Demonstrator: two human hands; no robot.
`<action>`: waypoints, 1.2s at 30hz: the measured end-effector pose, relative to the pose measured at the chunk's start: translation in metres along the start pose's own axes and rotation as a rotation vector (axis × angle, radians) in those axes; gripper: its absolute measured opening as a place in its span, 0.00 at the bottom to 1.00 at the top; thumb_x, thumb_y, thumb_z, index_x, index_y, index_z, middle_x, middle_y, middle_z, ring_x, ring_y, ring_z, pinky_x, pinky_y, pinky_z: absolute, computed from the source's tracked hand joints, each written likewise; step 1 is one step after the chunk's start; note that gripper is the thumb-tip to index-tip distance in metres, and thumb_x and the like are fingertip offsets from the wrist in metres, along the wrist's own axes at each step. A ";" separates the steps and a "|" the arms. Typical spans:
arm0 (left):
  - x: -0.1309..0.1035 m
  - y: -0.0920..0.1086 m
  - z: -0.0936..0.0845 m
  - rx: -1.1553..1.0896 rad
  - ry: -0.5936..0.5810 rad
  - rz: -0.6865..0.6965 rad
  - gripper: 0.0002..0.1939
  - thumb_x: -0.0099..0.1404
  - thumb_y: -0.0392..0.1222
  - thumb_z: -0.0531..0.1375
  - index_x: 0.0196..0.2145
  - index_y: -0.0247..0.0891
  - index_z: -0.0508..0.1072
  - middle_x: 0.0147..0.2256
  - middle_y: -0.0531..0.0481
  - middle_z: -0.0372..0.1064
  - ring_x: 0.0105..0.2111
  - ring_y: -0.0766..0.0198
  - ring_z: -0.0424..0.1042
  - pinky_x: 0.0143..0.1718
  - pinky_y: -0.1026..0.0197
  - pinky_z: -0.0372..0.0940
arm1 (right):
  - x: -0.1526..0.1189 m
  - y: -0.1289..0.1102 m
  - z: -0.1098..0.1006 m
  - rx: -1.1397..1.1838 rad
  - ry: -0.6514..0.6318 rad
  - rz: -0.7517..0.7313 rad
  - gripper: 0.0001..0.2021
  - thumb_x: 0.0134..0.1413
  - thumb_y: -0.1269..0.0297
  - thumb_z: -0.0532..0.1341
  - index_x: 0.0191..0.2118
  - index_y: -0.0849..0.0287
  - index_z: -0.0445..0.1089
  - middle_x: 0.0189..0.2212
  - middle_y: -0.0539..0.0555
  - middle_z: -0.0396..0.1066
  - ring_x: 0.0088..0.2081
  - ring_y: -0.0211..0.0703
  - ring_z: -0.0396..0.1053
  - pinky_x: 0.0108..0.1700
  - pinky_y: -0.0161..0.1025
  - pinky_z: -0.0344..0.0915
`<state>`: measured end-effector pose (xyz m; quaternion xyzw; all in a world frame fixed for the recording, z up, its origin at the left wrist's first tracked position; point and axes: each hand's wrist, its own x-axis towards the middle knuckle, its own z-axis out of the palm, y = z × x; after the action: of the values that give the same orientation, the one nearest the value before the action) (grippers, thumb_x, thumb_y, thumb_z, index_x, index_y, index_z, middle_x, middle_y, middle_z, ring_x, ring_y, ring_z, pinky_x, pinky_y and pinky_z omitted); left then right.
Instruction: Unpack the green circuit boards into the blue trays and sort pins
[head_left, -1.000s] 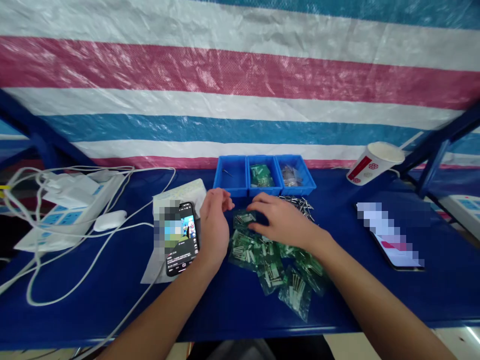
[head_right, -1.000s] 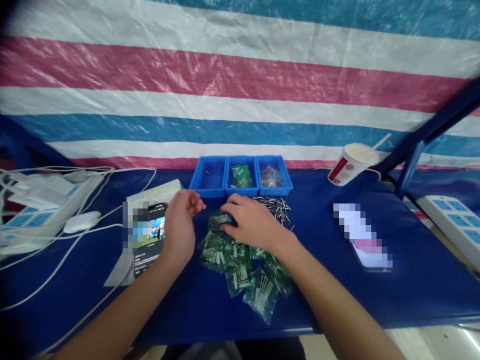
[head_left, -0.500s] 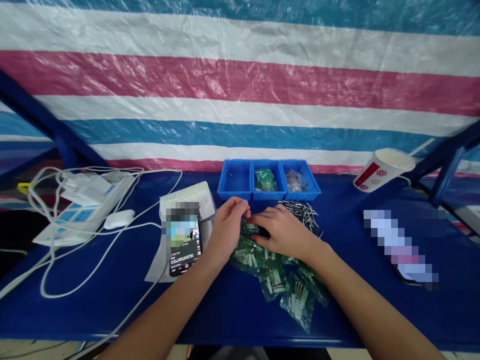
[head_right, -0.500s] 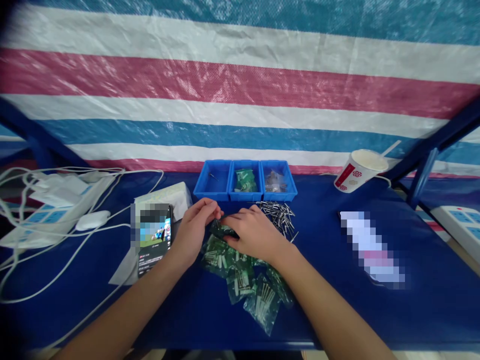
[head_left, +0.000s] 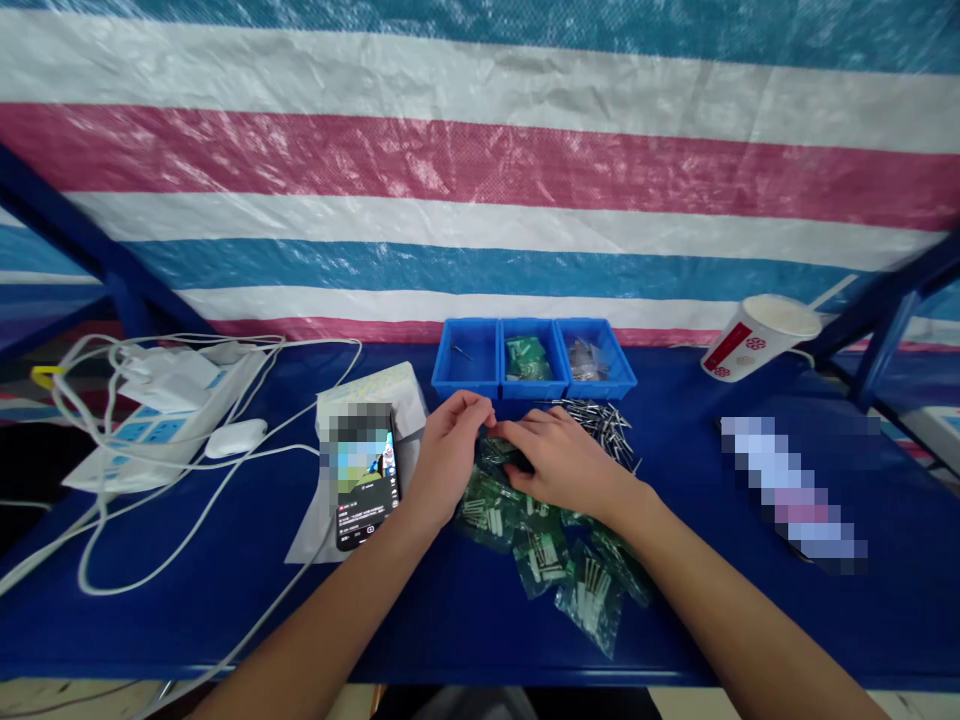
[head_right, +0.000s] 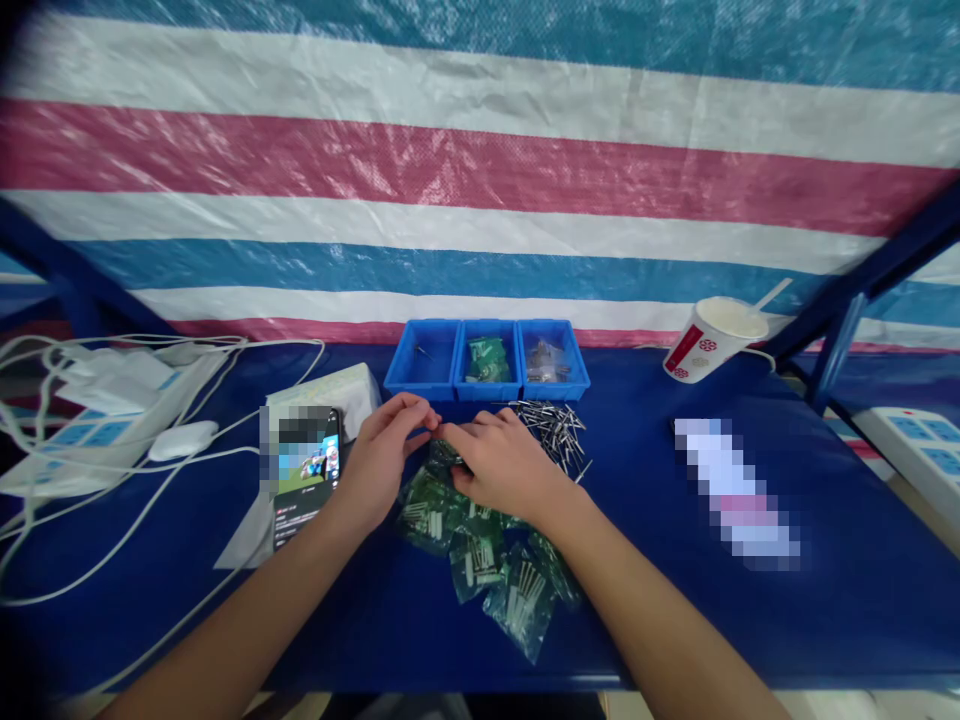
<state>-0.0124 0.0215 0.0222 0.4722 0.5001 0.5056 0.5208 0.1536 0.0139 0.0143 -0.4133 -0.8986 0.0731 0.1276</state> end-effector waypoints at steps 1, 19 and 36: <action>0.000 0.001 0.000 0.001 -0.004 0.002 0.11 0.61 0.47 0.60 0.25 0.40 0.68 0.28 0.53 0.66 0.34 0.62 0.67 0.42 0.59 0.61 | 0.000 0.000 0.001 -0.001 0.011 -0.004 0.16 0.58 0.70 0.59 0.52 0.60 0.69 0.42 0.57 0.79 0.45 0.53 0.72 0.45 0.47 0.56; -0.007 -0.005 0.003 0.216 0.029 0.091 0.16 0.71 0.54 0.56 0.51 0.45 0.66 0.41 0.50 0.69 0.41 0.60 0.69 0.40 0.60 0.64 | 0.007 0.012 -0.012 1.068 0.639 0.537 0.09 0.51 0.59 0.67 0.36 0.58 0.77 0.28 0.53 0.78 0.28 0.42 0.74 0.33 0.41 0.72; -0.012 -0.003 0.005 0.128 -0.156 0.107 0.18 0.70 0.54 0.57 0.28 0.38 0.69 0.25 0.54 0.67 0.26 0.65 0.65 0.29 0.63 0.61 | 0.006 -0.014 -0.008 1.255 0.343 0.425 0.20 0.60 0.46 0.60 0.27 0.55 0.62 0.23 0.47 0.62 0.26 0.37 0.66 0.26 0.36 0.70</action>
<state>-0.0066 0.0094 0.0198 0.5685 0.4634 0.4614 0.4992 0.1423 0.0099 0.0264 -0.4345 -0.5525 0.5369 0.4666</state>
